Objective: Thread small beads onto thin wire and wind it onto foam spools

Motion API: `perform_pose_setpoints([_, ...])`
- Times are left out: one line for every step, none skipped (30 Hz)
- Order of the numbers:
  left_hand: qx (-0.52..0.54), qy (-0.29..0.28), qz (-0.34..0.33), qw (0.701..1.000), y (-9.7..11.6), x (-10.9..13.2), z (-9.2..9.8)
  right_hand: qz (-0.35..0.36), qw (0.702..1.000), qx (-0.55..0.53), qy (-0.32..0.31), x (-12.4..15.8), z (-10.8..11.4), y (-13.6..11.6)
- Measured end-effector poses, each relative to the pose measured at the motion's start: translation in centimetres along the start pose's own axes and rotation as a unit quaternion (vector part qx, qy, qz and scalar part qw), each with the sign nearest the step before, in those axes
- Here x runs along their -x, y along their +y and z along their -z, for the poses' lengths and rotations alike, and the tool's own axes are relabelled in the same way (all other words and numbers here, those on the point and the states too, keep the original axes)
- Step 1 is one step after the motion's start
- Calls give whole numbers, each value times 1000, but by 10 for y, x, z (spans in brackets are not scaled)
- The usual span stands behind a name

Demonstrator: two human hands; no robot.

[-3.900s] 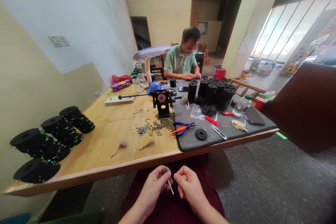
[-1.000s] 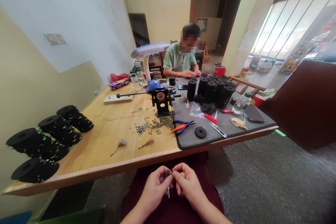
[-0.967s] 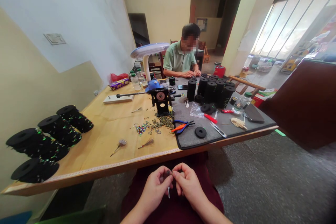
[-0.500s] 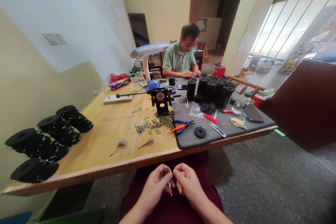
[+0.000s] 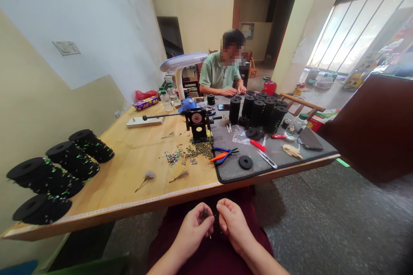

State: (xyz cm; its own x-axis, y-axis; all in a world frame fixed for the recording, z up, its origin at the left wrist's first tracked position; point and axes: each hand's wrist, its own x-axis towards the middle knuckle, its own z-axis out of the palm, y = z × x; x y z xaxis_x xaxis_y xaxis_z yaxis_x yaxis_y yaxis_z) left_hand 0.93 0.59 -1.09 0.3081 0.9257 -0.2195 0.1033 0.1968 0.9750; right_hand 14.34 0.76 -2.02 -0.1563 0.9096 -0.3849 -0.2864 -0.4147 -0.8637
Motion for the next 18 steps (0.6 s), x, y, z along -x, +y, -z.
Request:
perform_pose_setpoints([-5, 2, -1, 1000, 0, 0, 0, 0, 1000, -2, 2, 0, 0, -1])
perform_pose_setpoints([-10, 4, -1, 1000, 0, 0, 0, 0, 1000, 0, 3, 0, 1, -2])
perform_pose_setpoints([-16, 5, 0, 1000, 0, -1, 0, 2, 1000, 3, 4, 1, 1, -2])
perform_pose_setpoints([-20, 6, 2, 1000, 0, -1, 0, 6, 1000, 7, 4, 1, 1, -3])
perform_pose_setpoints([-23, 6, 3, 1000, 0, -1, 0, 11, 1000, 12, 5, 1, 1, -4])
perform_pose_setpoints([-26, 6, 4, 1000, 0, -1, 1, 17, 1000, 18, 4, 1, 1, -5])
perform_pose_setpoints([-28, 6, 6, 1000, 1, -1, 1, 22, 999, 24, 3, 2, 1, -5])
perform_pose_setpoints([-31, 7, 7, 999, 1, -1, 1, 25, 999, 27, 0, 2, 1, -6])
perform_pose_setpoints([-35, 10, 6, 999, 1, -1, 1, 26, 999, 29, -5, 2, 1, -6])
perform_pose_setpoints([-42, 16, 7, 999, 1, -2, 2, 25, 999, 30, -10, 2, 1, -6])
perform_pose_setpoints([-52, 25, 5, 998, 1, -2, 2, 22, 999, 30, -14, 1, 1, -6])
perform_pose_setpoints([-65, 36, -2, 997, 2, -2, 2, 20, 999, 30, -18, 1, 1, -6])
perform_pose_setpoints([-81, 48, -12, 996, 4, -2, 3, 18, 999, 31, -20, 1, 1, -5])
perform_pose_setpoints([-97, 58, -23, 993, 5, -2, 3, 16, 999, 34, -22, 1, 1, -5])
perform_pose_setpoints([-111, 65, -32, 991, 7, -2, 2, 15, 999, 37, -23, 1, 0, -5])
perform_pose_setpoints([-121, 69, -37, 990, 9, -2, 2, 16, 999, 38, -25, 0, 0, -5])
perform_pose_setpoints([-125, 68, -37, 989, 10, -2, 2, 17, 999, 39, -28, 0, 0, -4])
perform_pose_setpoints([-125, 66, -31, 989, 11, -2, 1, 18, 998, 40, -33, 0, 0, -4])
